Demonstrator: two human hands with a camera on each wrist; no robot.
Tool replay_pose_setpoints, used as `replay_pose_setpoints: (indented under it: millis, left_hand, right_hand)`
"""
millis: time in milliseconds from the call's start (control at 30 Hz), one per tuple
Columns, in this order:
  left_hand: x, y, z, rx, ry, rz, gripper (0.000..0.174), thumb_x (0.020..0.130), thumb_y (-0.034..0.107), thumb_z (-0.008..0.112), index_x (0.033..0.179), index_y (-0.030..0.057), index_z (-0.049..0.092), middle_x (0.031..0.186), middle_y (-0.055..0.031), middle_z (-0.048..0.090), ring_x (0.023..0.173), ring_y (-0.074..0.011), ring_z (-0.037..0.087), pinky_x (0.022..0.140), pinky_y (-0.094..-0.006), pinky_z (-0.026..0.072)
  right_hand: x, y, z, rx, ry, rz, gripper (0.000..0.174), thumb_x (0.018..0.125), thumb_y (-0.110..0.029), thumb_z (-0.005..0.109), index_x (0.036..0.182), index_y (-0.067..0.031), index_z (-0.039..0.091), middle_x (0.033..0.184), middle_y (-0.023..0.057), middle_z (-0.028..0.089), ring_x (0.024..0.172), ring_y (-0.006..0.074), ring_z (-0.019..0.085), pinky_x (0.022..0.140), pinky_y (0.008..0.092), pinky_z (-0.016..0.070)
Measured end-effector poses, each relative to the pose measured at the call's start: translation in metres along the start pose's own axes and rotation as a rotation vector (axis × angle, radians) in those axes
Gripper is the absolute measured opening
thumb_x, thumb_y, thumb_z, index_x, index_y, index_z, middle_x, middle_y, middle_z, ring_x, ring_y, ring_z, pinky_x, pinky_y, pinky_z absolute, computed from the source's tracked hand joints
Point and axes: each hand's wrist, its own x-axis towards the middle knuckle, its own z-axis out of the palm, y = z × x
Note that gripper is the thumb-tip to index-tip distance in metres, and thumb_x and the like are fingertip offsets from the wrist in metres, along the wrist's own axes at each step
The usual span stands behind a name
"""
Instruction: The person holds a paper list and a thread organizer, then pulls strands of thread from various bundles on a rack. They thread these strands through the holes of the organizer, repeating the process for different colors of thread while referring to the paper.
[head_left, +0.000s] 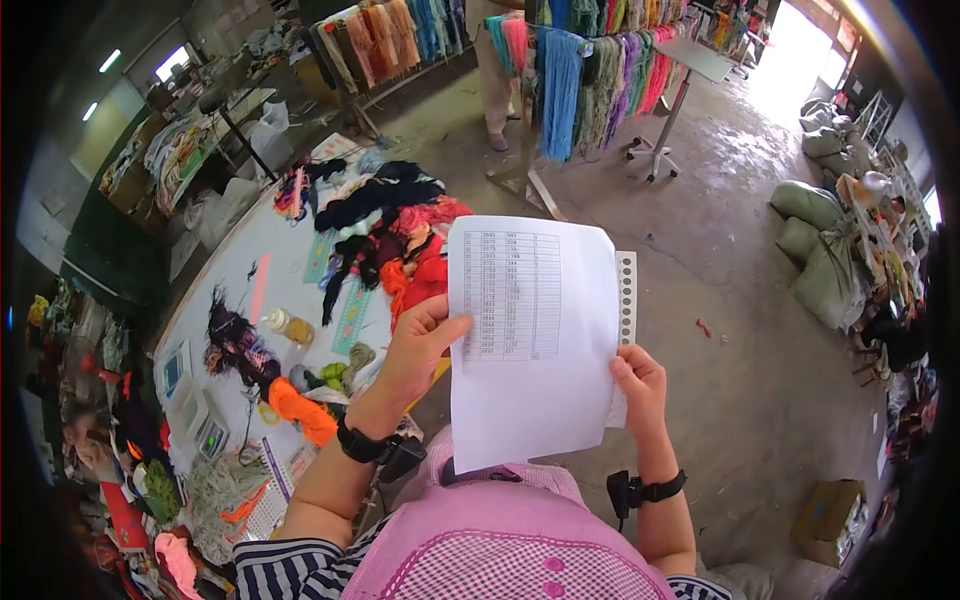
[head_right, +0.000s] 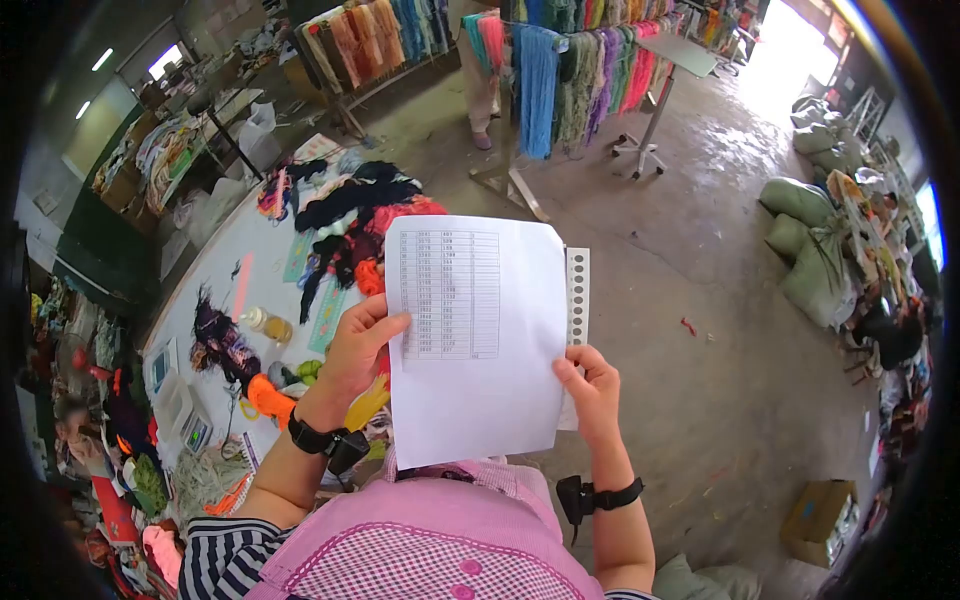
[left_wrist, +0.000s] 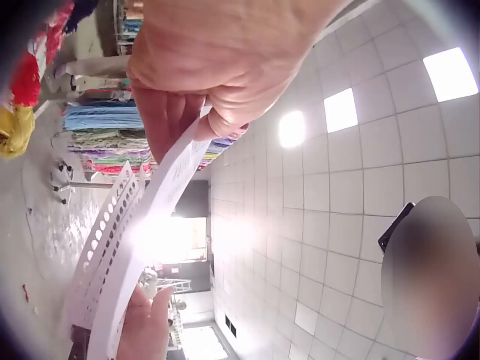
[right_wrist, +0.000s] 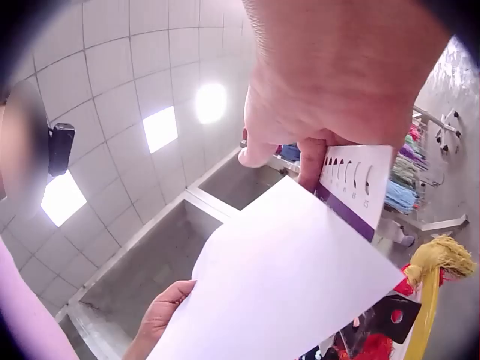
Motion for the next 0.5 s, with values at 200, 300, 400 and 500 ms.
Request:
replay_pose_setpoints:
  millis: [200, 300, 400, 500]
  left_hand:
    - [0.073, -0.008, 0.014, 0.017, -0.083, 0.019, 0.030, 0.092, 0.002, 0.058, 0.121, -0.0048, 0.061, 0.112, -0.0106, 0.069, 0.097, -0.0142, 0.066, 0.088, -0.0296, 0.0529]
    - [0.119, -0.011, 0.022, -0.005, -0.130, 0.052, 0.030, 0.092, 0.002, 0.058, 0.122, -0.0040, 0.061, 0.112, -0.0099, 0.069, 0.097, -0.0138, 0.067, 0.087, -0.0295, 0.0535]
    - [0.161, -0.011, 0.034, -0.044, -0.179, 0.058, 0.030, 0.092, 0.002, 0.058, 0.122, -0.0034, 0.062, 0.112, -0.0096, 0.069, 0.097, -0.0135, 0.067, 0.087, -0.0290, 0.0535]
    - [0.195, -0.009, 0.047, -0.042, -0.207, 0.030, 0.030, 0.092, 0.002, 0.058, 0.122, -0.0031, 0.062, 0.112, -0.0094, 0.069, 0.097, -0.0133, 0.067, 0.087, -0.0289, 0.0534]
  right_hand:
    - [0.052, -0.023, -0.015, -0.061, 0.141, -0.081, 0.010, 0.085, -0.005, 0.073, 0.083, 0.0018, 0.066, 0.080, -0.0041, 0.055, 0.070, 0.0033, 0.046, 0.062, 0.0190, 0.0361]
    - [0.082, -0.040, -0.027, -0.144, 0.208, -0.098, 0.012, 0.085, -0.005, 0.073, 0.080, 0.0021, 0.065, 0.078, -0.0046, 0.052, 0.069, 0.0035, 0.045, 0.062, 0.0192, 0.0351]
    - [0.108, -0.058, -0.036, -0.160, 0.269, -0.067, 0.013, 0.085, -0.005, 0.073, 0.079, 0.0020, 0.065, 0.078, -0.0041, 0.052, 0.069, 0.0036, 0.045, 0.062, 0.0193, 0.0350]
    - [0.128, -0.063, -0.048, -0.185, 0.324, -0.078, 0.011, 0.085, -0.004, 0.073, 0.080, 0.0026, 0.065, 0.078, -0.0038, 0.053, 0.069, 0.0038, 0.045, 0.062, 0.0191, 0.0355]
